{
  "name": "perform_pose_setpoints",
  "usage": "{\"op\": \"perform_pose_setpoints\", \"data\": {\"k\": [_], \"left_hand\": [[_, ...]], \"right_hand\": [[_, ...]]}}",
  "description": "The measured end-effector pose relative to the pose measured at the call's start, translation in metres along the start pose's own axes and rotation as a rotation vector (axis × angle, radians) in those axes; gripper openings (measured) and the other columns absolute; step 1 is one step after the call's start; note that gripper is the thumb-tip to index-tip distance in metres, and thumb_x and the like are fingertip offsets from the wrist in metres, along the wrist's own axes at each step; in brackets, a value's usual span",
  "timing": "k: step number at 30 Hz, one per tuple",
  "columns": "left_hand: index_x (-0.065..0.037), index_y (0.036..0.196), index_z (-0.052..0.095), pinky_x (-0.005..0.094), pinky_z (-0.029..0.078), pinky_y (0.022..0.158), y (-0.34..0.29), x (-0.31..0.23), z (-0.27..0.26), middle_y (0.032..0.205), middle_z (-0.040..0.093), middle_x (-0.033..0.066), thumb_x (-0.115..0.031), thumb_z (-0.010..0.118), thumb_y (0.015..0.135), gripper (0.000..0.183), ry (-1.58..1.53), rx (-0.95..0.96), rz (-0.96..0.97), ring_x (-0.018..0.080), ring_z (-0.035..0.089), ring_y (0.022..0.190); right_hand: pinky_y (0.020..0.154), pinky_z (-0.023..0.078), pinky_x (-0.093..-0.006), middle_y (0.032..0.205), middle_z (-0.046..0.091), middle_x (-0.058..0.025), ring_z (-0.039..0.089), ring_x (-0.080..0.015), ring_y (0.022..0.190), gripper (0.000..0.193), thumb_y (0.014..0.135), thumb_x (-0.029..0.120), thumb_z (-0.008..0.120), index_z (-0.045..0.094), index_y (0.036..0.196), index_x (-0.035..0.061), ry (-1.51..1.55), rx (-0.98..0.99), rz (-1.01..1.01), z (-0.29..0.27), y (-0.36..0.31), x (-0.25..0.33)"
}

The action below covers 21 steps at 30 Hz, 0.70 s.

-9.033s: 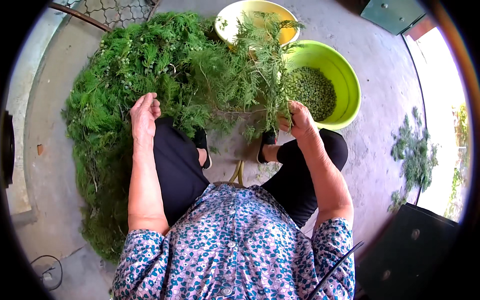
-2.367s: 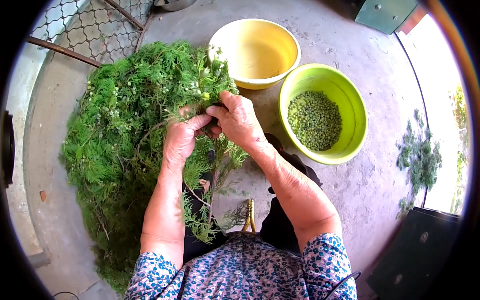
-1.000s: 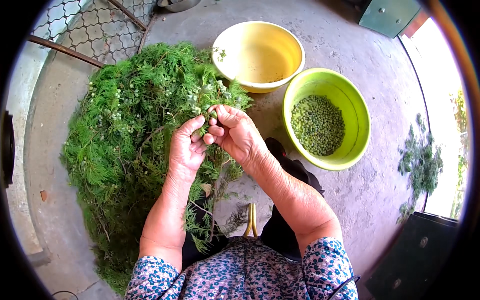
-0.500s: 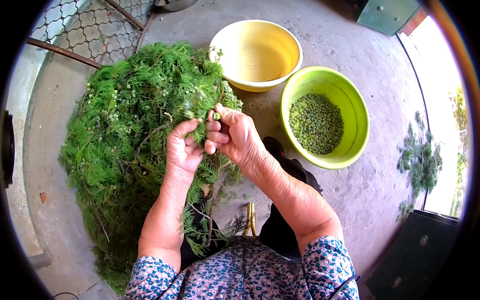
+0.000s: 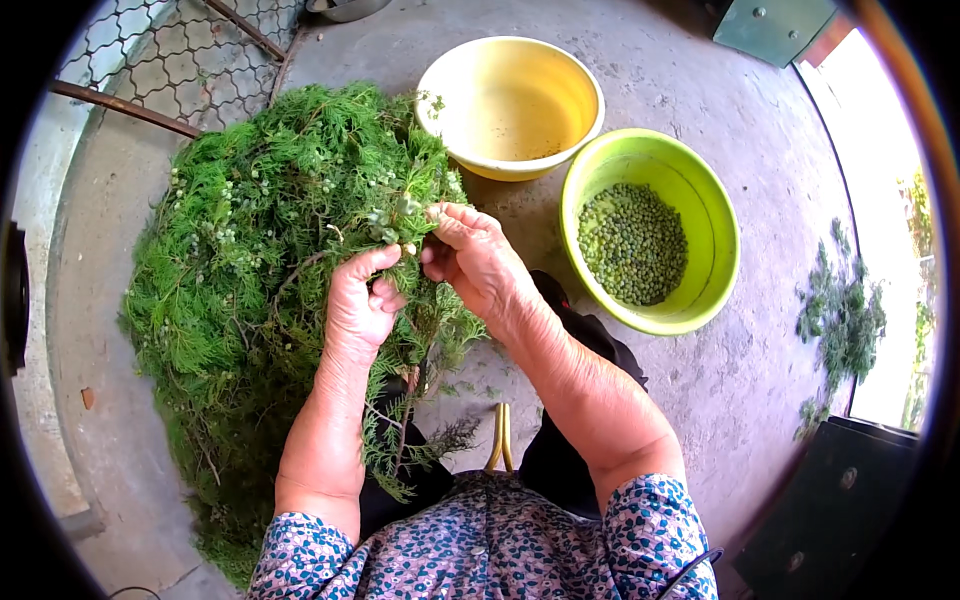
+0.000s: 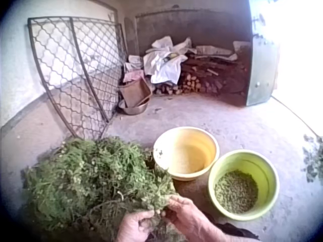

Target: The person picks small green cones from leafy branches by hand and places them into a green bucket while seated outdoors.

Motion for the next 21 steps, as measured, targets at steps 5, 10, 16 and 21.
{"op": "perform_pose_setpoints", "data": {"k": [5,10,16,21], "left_hand": [[-0.009,0.080,0.060,0.0172,0.026,0.037,0.003,0.000,-0.003,0.070,0.055,-0.0050,-0.015,0.065,0.073,0.010,0.026,0.013,-0.005,0.0032,0.036,0.042],[-0.008,0.086,0.062,0.0183,0.029,0.039,0.004,-0.005,-0.006,0.079,0.059,-0.0034,-0.012,0.064,0.074,0.013,-0.006,-0.053,0.089,0.0050,0.042,0.050],[-0.006,0.083,0.062,0.0174,0.027,0.040,0.001,-0.017,-0.004,0.078,0.059,-0.0009,-0.016,0.063,0.074,0.014,0.132,-0.131,0.213,0.0043,0.040,0.052],[-0.010,0.084,0.063,0.0153,0.024,0.038,-0.001,-0.017,0.000,0.074,0.062,-0.0029,-0.009,0.064,0.070,0.013,0.177,-0.001,0.143,0.0007,0.045,0.051]], "right_hand": [[0.049,0.041,-0.0235,0.068,0.055,0.0025,0.050,-0.0094,0.056,0.009,0.085,0.015,0.060,0.059,0.083,0.0064,0.008,-0.008,0.045,0.005,-0.002,-0.002],[0.049,0.041,-0.0229,0.067,0.055,0.0022,0.050,-0.0092,0.055,0.007,0.082,0.012,0.063,0.060,0.086,0.0061,-0.108,-0.029,0.006,0.002,0.002,0.000],[0.048,0.041,-0.0229,0.070,0.056,-0.0001,0.049,-0.0093,0.053,0.010,0.085,0.013,0.059,0.059,0.091,0.0045,-0.155,-0.070,-0.042,-0.004,0.003,0.005],[0.047,0.042,-0.0243,0.074,0.057,-0.0027,0.050,-0.0108,0.052,0.015,0.089,0.017,0.053,0.058,0.097,0.0041,-0.148,-0.012,0.051,0.007,-0.001,0.001]]}}
Point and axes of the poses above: each hand's wrist, its own y-axis towards the middle knuckle, its own z-axis out of the palm, x = y × z, the point moved 8 cm from there along y, towards the middle knuckle
